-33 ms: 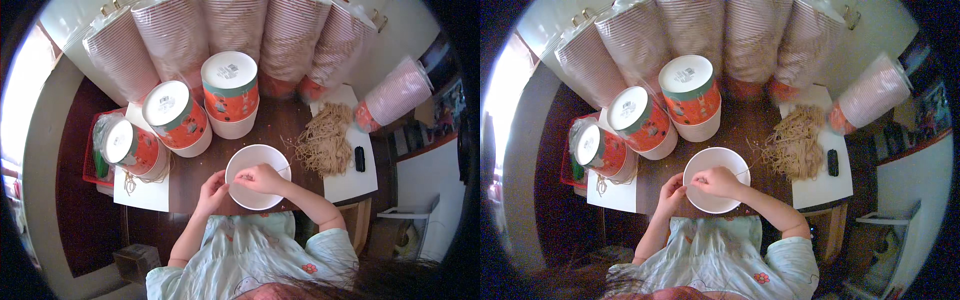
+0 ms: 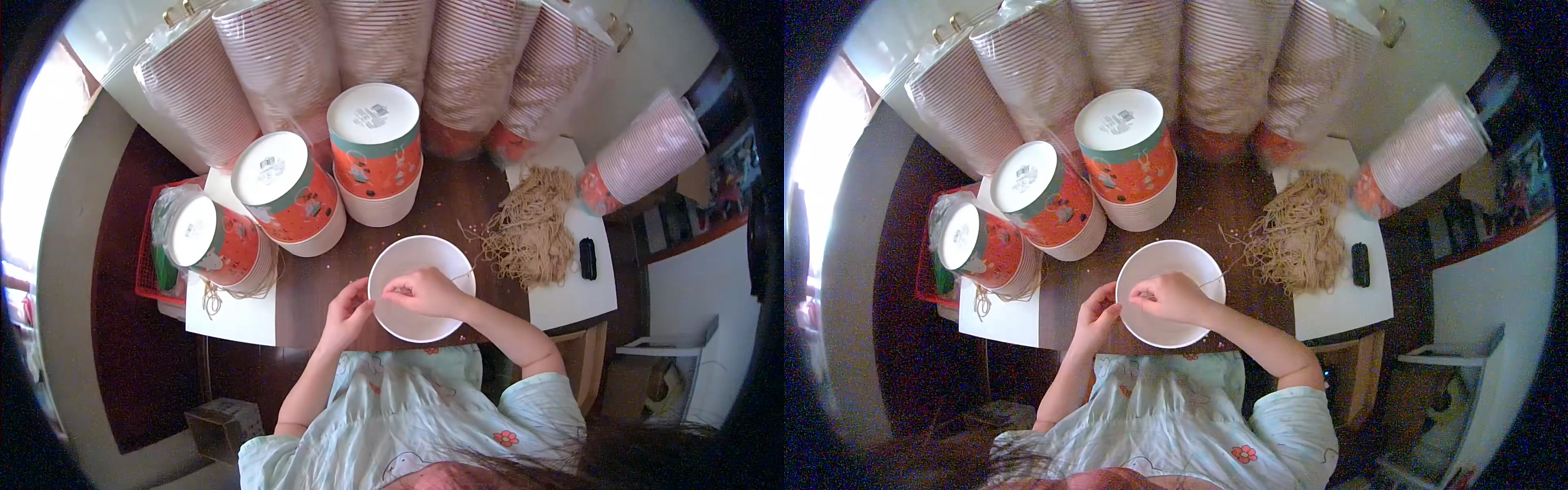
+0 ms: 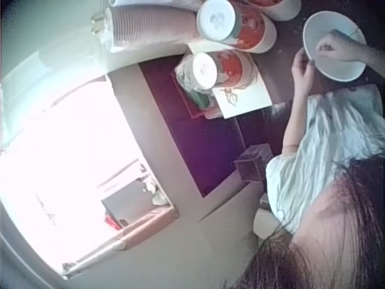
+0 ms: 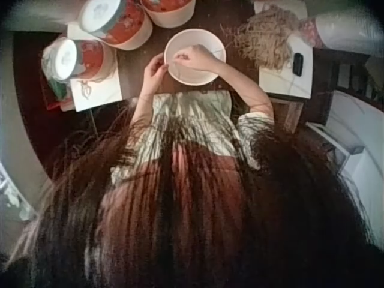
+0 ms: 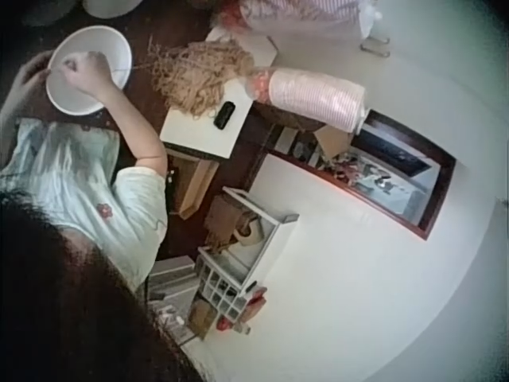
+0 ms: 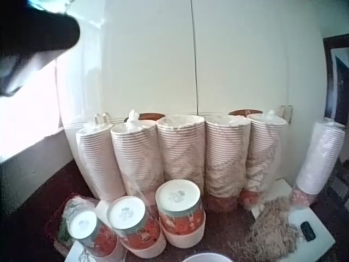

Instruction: Threading small beads onto a string and attaching it to a paper bucket.

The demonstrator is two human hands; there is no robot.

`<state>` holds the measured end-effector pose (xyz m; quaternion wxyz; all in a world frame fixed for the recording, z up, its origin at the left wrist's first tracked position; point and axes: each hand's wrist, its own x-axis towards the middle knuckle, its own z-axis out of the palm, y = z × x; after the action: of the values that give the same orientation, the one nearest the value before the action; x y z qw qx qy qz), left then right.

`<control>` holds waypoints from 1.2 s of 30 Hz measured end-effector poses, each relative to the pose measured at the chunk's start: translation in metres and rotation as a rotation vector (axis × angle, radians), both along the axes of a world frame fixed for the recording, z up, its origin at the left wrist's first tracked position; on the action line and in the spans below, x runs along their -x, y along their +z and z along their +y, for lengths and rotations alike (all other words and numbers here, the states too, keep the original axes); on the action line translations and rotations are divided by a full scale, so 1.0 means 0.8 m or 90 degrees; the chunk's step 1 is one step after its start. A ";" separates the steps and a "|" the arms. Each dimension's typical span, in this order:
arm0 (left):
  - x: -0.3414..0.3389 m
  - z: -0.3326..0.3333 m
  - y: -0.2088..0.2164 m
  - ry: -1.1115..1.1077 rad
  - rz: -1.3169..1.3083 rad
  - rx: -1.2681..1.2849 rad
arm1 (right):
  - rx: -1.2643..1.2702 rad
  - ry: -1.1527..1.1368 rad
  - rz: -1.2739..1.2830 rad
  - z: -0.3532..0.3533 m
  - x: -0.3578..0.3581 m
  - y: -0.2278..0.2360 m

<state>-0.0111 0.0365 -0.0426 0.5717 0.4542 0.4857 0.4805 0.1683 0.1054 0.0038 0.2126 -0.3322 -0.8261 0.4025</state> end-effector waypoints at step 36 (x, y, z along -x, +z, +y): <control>0.000 -0.002 0.003 -0.007 -0.048 0.029 | -0.001 -0.013 -0.036 0.006 0.011 -0.007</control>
<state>-0.0109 0.0347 -0.0403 0.6023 0.4258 0.4720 0.4829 0.1592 0.1100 -0.0014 0.1939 -0.3515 -0.8287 0.3899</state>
